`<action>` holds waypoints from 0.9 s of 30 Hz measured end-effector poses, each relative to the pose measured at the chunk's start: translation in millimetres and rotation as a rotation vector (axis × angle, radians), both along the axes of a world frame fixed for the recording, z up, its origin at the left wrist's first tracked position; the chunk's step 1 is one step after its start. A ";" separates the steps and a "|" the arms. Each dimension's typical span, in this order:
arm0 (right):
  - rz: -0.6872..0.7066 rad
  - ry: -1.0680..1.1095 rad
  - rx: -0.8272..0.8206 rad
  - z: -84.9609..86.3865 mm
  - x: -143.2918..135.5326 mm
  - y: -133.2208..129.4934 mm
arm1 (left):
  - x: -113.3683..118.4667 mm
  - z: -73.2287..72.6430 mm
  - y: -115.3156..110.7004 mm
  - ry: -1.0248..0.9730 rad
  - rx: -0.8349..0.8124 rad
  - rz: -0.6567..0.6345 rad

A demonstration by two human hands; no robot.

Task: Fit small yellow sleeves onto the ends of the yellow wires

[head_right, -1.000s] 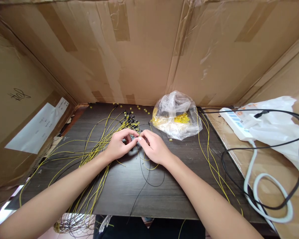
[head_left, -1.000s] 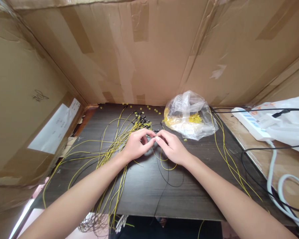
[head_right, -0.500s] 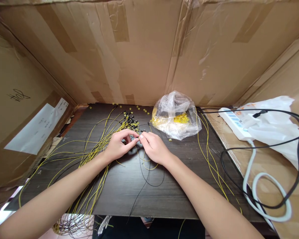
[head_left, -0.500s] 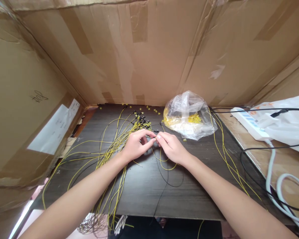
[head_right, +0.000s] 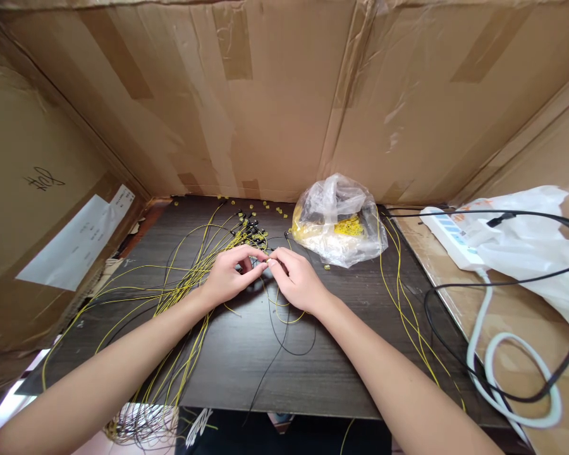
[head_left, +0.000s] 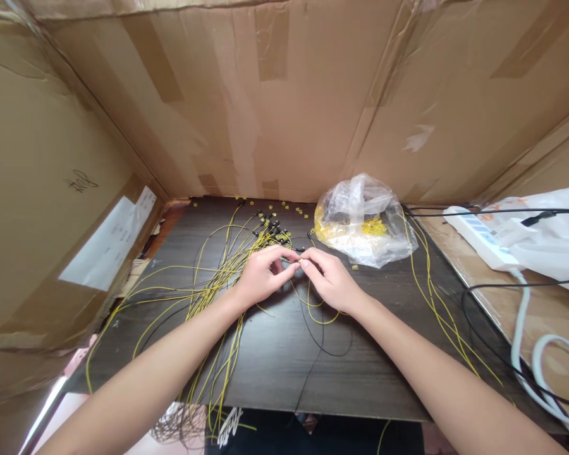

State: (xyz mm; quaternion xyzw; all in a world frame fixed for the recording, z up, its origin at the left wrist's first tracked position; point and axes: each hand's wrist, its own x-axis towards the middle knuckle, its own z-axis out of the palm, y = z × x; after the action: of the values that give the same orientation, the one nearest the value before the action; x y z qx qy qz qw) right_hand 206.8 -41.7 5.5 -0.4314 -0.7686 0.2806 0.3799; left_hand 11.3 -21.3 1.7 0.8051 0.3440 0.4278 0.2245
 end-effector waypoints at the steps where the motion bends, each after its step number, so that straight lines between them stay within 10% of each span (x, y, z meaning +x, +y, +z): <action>1: 0.002 -0.002 -0.001 -0.2 0.2 0.2 | -0.1 0.1 -0.2 0.001 -0.002 -0.003; 27: -0.015 -0.080 -0.023 1.0 0.5 -0.3 | 0.9 -1.2 -0.4 0.016 0.001 0.005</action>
State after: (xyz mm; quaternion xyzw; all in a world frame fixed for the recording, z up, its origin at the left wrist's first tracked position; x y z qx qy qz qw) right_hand 207.3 -42.0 6.6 -0.4523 -0.7768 0.2692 0.3457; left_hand 12.2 -21.7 0.5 0.8077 0.3478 0.4221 0.2202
